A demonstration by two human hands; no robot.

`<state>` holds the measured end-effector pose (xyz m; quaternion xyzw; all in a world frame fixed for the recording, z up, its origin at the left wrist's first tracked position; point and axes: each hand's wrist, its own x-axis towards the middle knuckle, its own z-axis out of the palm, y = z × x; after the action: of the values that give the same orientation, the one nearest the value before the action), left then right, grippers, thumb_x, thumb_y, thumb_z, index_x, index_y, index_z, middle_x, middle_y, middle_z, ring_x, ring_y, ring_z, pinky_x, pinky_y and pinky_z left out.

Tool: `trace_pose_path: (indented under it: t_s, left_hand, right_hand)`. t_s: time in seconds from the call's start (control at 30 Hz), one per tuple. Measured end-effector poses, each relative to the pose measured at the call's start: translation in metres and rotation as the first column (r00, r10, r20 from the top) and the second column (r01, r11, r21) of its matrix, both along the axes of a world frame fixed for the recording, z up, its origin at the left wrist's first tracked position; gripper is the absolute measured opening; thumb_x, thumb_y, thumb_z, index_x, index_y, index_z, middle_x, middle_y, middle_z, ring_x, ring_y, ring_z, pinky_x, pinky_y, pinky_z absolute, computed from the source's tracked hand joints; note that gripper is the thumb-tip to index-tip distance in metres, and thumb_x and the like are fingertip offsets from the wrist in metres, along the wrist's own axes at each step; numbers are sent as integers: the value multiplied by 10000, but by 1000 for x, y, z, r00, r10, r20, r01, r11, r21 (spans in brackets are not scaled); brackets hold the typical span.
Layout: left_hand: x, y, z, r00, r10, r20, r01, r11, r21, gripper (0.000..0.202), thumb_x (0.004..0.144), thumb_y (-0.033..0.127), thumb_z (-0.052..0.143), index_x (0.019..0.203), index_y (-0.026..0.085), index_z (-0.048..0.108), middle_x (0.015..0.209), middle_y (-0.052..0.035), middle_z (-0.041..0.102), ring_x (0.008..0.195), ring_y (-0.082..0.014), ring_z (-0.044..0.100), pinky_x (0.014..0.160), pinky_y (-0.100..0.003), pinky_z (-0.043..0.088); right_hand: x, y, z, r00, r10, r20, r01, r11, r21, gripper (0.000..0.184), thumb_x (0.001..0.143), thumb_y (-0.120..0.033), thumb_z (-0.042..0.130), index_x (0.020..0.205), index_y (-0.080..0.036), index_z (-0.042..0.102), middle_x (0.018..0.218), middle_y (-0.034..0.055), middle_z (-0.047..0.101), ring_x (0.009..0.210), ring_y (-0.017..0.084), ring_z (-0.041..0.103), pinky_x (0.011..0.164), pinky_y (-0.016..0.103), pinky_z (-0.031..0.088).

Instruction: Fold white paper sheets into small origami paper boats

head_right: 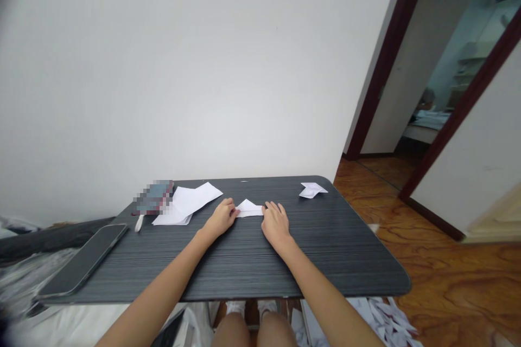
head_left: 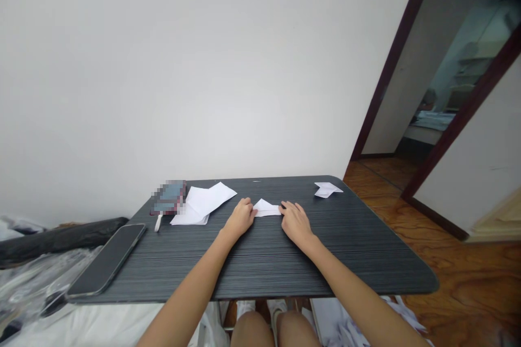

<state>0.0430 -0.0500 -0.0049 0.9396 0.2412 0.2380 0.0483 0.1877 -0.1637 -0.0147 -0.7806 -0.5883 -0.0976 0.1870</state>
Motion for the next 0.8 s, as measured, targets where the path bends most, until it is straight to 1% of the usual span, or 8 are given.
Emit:
trace_pose_path:
  t_s: [0.1, 0.17, 0.23, 0.33, 0.43, 0.63, 0.73, 0.8]
  left_hand:
    - [0, 2, -1, 998, 38, 42, -35, 996, -86, 139, 762, 211, 433, 648, 151, 488, 784, -43, 458, 780, -158, 437, 723, -296, 365]
    - [0, 3, -1, 994, 102, 34, -96, 986, -134, 87, 742, 223, 460, 693, 160, 496, 810, -36, 466, 823, -169, 427, 733, -318, 344]
    - [1, 3, -1, 988, 156, 2, -153, 975, -159, 82, 733, 233, 463, 764, 175, 511, 849, -36, 475, 866, -187, 412, 739, -345, 320]
    - [2, 4, -3, 983, 180, -27, -182, 973, -140, 192, 741, 258, 439, 907, 195, 513, 927, -52, 466, 912, -212, 388, 738, -373, 295]
    - [4, 6, -4, 981, 187, -44, -191, 974, -119, 271, 750, 291, 419, 993, 200, 499, 967, -68, 450, 930, -224, 377, 738, -385, 282]
    - [4, 8, 1, 984, 174, -49, -180, 965, -189, 199, 723, 269, 456, 893, 190, 522, 938, -46, 468, 917, -211, 390, 729, -364, 282]
    - [3, 6, 6, 990, 138, 21, -132, 973, -190, 127, 740, 244, 444, 829, 177, 505, 907, -32, 482, 900, -190, 405, 721, -338, 285]
    - [3, 4, 10, 991, 114, 74, -102, 984, -146, 98, 757, 222, 428, 813, 178, 496, 888, -25, 487, 890, -178, 412, 728, -332, 278]
  right_hand:
    - [0, 10, 2, 1000, -23, 3, 23, 998, 59, 264, 748, -128, 370, 863, -101, 607, 974, 128, 584, 970, 194, 468, 897, 317, 248]
    - [1, 21, 4, 999, -45, -24, 47, 995, 87, 243, 774, -176, 363, 842, -99, 583, 870, 121, 585, 907, 196, 475, 846, 317, 289]
    - [4, 32, 5, 998, 5, -60, 1, 996, 94, 249, 791, -231, 368, 919, -106, 541, 924, 115, 557, 934, 195, 449, 828, 315, 301]
    - [11, 46, 3, 984, 141, -111, -135, 989, 65, 300, 801, -312, 379, 1029, -145, 480, 1074, 105, 482, 1038, 195, 374, 845, 323, 287]
    - [16, 53, -2, 961, 208, -184, -206, 978, 34, 263, 785, -318, 416, 1009, -196, 480, 1111, 74, 450, 1080, 188, 329, 871, 337, 252]
    - [22, 52, -4, 924, 175, -340, -167, 984, 54, 203, 712, -266, 516, 901, -194, 495, 1021, 43, 481, 1007, 188, 353, 836, 338, 252]
    - [22, 50, 0, 921, 188, -340, -166, 982, 93, 147, 723, -270, 509, 851, -197, 514, 987, 39, 491, 977, 189, 358, 802, 342, 257]
    - [21, 47, 5, 931, 216, -293, -182, 974, 138, 107, 736, -261, 502, 823, -205, 532, 1011, 38, 485, 989, 195, 347, 799, 355, 245]
